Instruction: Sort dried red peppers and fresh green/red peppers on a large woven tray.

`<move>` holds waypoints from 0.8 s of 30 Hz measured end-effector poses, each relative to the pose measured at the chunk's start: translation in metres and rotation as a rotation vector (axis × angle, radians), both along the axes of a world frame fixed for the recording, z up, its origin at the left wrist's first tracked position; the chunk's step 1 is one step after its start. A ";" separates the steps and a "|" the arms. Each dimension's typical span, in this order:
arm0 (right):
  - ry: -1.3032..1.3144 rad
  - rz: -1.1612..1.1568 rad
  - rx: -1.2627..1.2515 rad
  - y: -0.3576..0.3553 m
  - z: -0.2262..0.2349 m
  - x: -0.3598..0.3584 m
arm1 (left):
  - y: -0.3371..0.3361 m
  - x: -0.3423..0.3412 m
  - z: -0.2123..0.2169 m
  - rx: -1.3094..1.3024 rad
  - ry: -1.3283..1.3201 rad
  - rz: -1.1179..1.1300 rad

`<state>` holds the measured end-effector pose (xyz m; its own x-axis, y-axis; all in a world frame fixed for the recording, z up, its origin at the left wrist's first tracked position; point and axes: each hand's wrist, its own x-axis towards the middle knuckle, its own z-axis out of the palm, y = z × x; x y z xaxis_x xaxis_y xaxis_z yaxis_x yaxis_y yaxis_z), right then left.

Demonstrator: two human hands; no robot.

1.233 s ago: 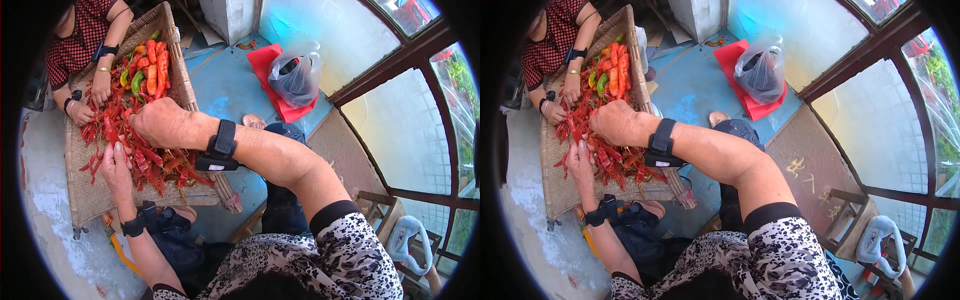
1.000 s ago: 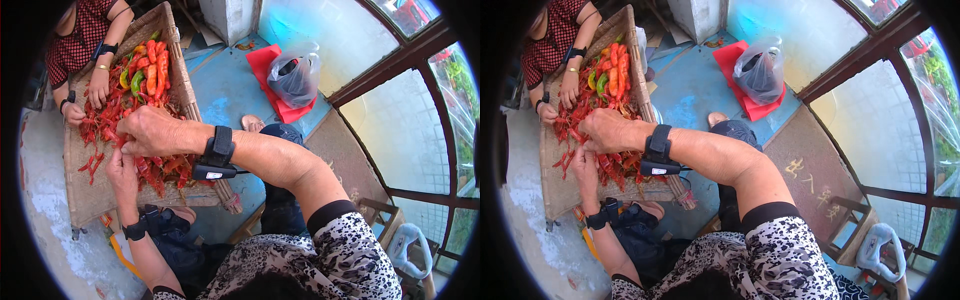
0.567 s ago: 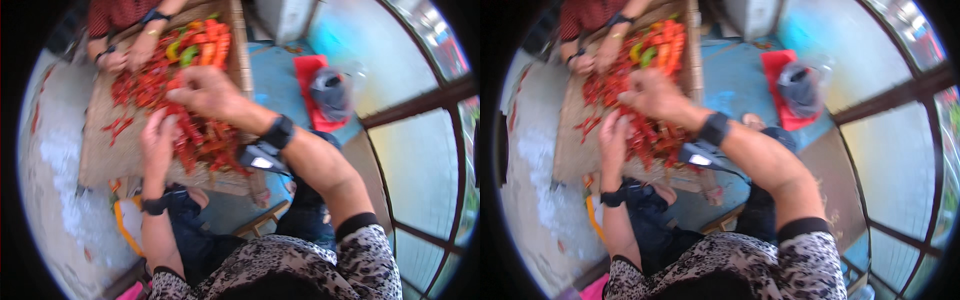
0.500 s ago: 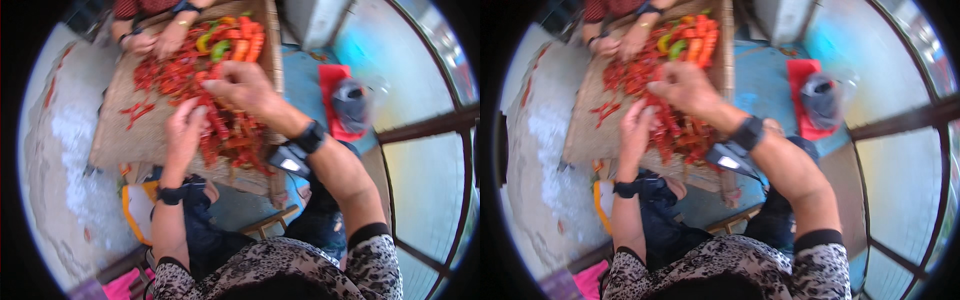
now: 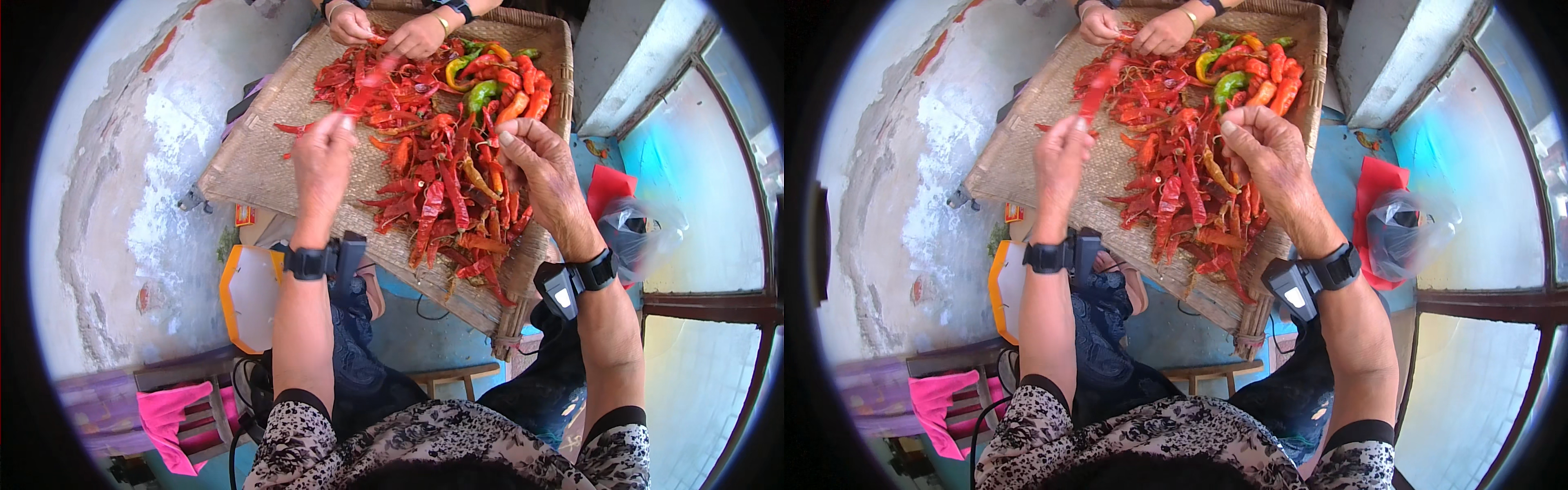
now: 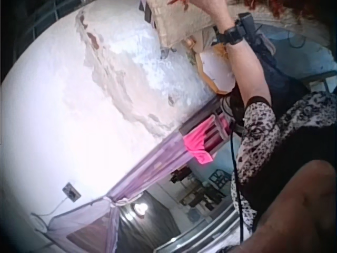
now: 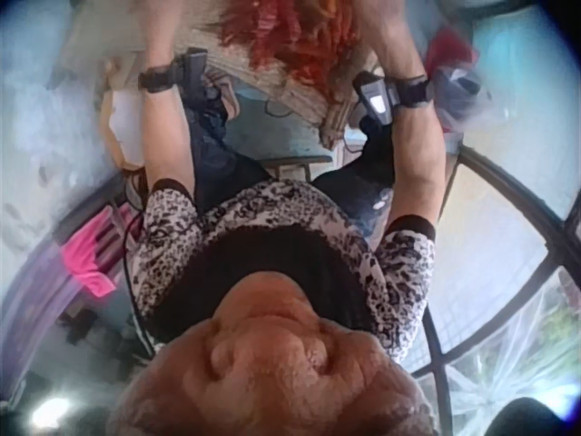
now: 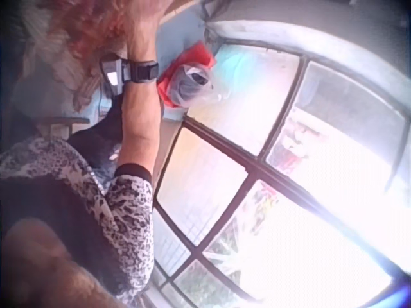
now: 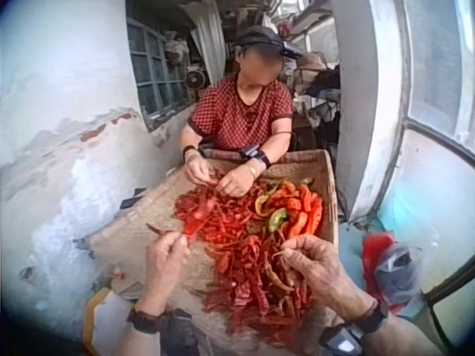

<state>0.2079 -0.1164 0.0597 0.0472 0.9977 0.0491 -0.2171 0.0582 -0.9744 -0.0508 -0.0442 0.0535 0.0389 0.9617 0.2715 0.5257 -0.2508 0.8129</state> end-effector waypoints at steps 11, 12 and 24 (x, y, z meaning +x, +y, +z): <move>-0.236 0.109 0.102 0.001 -0.006 -0.005 | -0.024 0.009 -0.036 0.012 0.564 -0.334; -0.268 0.118 0.126 0.001 -0.007 -0.005 | -0.025 0.012 -0.039 0.152 0.571 -0.382; -0.386 0.122 0.083 -0.006 -0.002 0.001 | 0.028 -0.022 -0.020 -0.195 -0.230 -0.026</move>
<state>0.2085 -0.1222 0.0580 -0.1083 0.9868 0.1207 0.1530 0.1366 -0.9787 -0.0733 -0.0158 0.0332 0.0235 0.9960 0.0865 0.3175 -0.0895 0.9440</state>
